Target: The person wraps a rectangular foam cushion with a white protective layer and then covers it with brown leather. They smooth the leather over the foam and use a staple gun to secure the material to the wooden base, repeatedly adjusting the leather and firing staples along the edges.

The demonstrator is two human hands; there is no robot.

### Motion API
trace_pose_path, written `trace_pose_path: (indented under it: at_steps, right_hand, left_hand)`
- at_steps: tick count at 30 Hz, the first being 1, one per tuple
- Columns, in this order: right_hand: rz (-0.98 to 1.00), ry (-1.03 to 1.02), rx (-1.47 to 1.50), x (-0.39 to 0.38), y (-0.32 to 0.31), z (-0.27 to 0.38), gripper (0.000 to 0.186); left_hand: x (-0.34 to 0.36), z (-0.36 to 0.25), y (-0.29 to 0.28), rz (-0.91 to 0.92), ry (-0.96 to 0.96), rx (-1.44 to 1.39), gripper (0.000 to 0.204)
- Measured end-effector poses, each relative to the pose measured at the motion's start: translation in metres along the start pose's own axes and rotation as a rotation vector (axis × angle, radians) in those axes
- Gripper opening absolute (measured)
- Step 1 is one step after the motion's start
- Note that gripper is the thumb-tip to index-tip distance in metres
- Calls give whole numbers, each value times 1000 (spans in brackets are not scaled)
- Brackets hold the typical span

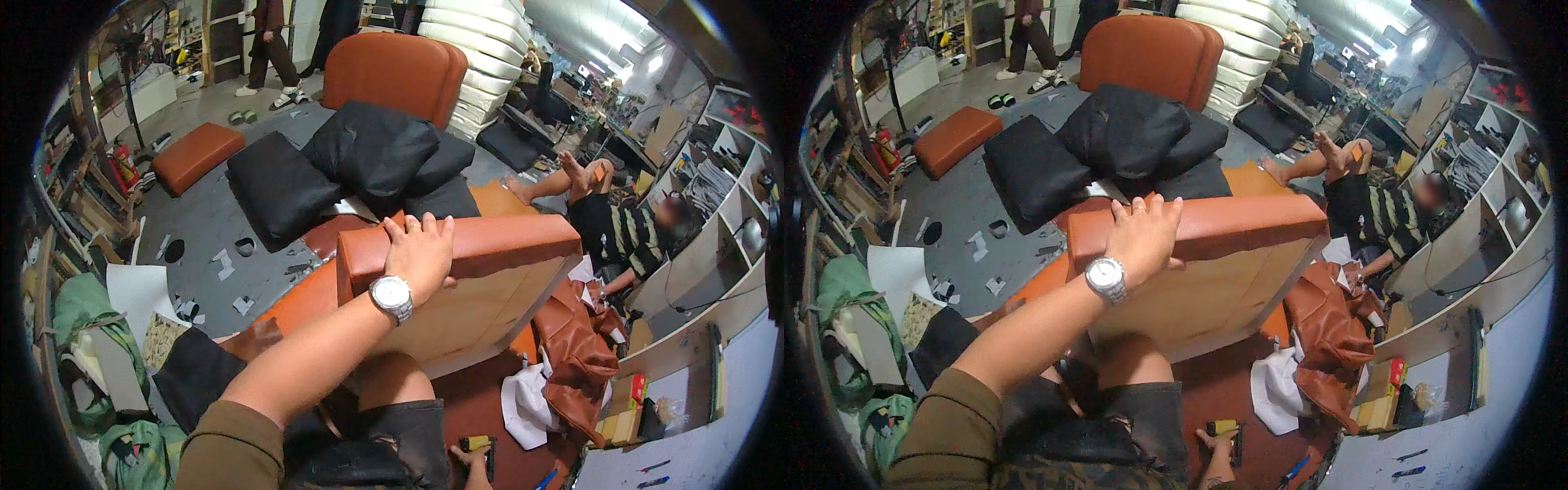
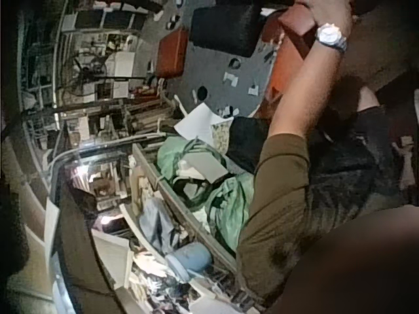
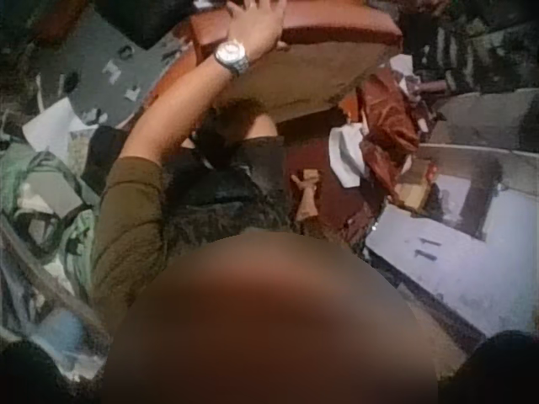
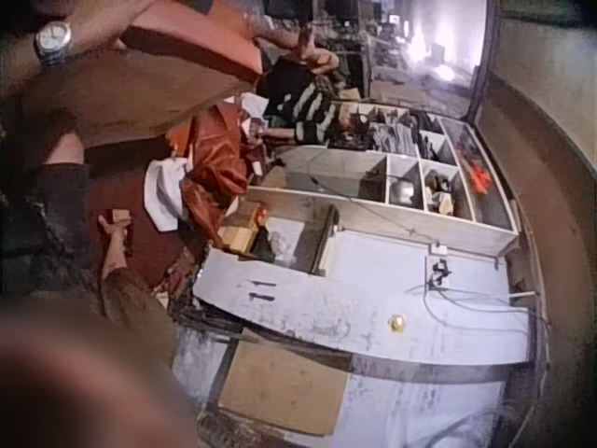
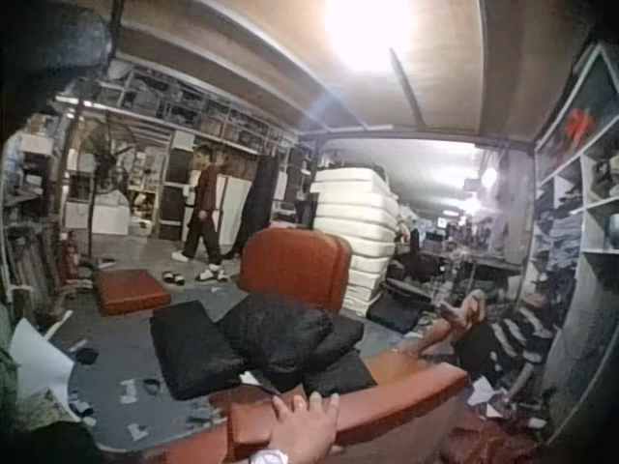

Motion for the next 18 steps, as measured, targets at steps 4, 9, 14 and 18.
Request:
trace_pose_path:
  at_steps: [4, 9, 14, 18]
  right_hand:
    - [-6, -230, 121, -6, -25, 30, 133]
    - [371, -267, 946, -62, -96, 150, 34]
    - [-168, -1021, 783, -189, -257, 304, 42]
    - [-102, -997, 1073, -243, -296, 354, 30]
  left_hand:
    - [-2, -4, 3, -24, 51, 15, 107]
    - [-1, 0, 2, -59, 43, -7, 103]
    - [-4, -3, 3, -79, 64, 17, 103]
    - [-8, -5, 3, -100, 61, 38, 103]
Point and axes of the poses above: each hand's wrist, its own x-axis towards the middle knuckle, its own y-axis out of the palm, z = x × y, the point moved 10 cm from there along x, towards the middle knuckle, and after that the axes turned 7 degrees about -z, right-handed, at the moved point
